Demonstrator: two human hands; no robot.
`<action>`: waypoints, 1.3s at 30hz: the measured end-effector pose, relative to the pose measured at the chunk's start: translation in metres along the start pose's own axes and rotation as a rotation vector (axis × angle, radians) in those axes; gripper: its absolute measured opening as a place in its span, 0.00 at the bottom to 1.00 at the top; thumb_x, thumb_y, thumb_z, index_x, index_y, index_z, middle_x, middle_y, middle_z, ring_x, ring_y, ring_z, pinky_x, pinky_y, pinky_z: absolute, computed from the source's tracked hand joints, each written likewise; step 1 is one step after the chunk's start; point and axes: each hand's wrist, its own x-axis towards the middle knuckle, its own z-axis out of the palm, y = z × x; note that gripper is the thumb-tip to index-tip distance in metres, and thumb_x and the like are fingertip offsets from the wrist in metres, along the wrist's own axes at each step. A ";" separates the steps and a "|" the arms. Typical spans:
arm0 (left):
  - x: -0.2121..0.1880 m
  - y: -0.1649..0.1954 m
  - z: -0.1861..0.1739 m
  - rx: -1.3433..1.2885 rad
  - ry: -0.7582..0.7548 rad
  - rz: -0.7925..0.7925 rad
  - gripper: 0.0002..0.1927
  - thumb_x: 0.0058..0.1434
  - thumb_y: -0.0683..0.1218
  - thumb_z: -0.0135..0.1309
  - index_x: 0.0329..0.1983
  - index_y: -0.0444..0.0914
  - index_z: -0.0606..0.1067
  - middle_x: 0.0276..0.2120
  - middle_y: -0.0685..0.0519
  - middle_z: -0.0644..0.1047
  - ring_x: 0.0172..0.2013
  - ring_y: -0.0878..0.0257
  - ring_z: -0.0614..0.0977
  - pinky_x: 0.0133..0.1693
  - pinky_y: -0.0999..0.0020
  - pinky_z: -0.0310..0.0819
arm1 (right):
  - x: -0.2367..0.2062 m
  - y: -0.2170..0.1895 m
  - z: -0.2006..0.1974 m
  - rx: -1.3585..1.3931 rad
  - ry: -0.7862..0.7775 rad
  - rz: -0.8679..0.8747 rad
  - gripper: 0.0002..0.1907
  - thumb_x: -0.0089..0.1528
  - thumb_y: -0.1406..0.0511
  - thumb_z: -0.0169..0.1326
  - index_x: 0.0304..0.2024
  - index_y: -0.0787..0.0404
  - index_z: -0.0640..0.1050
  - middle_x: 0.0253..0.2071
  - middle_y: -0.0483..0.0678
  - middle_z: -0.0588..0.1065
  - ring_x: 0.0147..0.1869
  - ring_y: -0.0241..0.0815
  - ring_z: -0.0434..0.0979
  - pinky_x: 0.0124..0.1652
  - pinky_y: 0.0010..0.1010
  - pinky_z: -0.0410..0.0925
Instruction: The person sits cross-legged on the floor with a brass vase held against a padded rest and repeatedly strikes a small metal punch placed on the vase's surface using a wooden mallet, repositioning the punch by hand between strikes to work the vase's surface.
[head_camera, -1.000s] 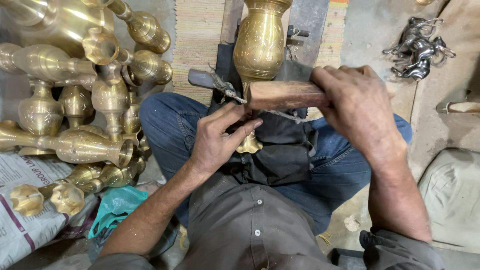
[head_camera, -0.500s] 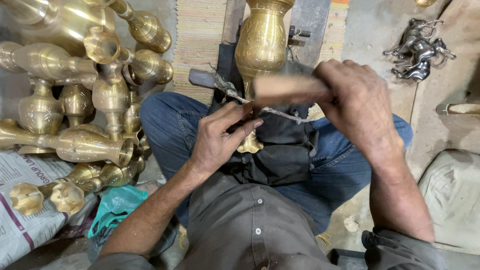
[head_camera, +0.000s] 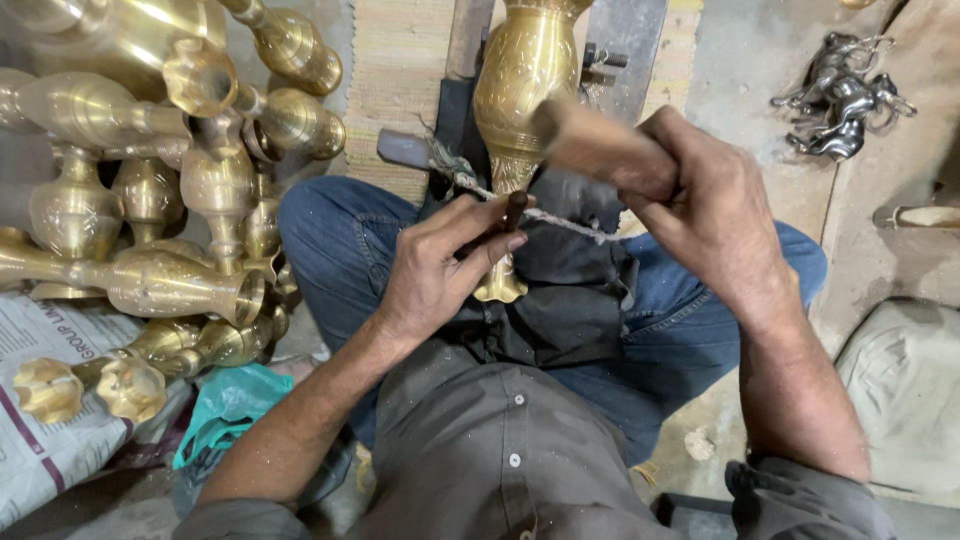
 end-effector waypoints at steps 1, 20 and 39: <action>0.002 0.000 -0.001 0.031 0.000 -0.002 0.15 0.65 0.42 0.65 0.53 0.34 0.79 0.39 0.51 0.80 0.36 0.64 0.83 0.37 0.68 0.79 | 0.001 -0.001 -0.001 0.080 0.006 0.092 0.15 0.61 0.68 0.62 0.45 0.64 0.70 0.31 0.52 0.75 0.35 0.50 0.80 0.34 0.41 0.70; 0.001 0.000 -0.001 -0.003 0.016 -0.004 0.16 0.63 0.41 0.65 0.52 0.31 0.79 0.37 0.50 0.80 0.35 0.62 0.83 0.36 0.67 0.78 | 0.002 -0.007 -0.004 -0.031 0.010 -0.095 0.16 0.59 0.70 0.64 0.47 0.65 0.73 0.36 0.54 0.77 0.40 0.52 0.82 0.39 0.40 0.73; 0.001 -0.001 -0.003 0.032 -0.023 -0.043 0.14 0.64 0.44 0.64 0.51 0.33 0.80 0.37 0.51 0.80 0.34 0.64 0.82 0.36 0.68 0.78 | 0.004 -0.004 -0.009 -0.269 0.008 -0.129 0.15 0.61 0.68 0.64 0.45 0.62 0.72 0.36 0.53 0.75 0.43 0.54 0.78 0.44 0.46 0.69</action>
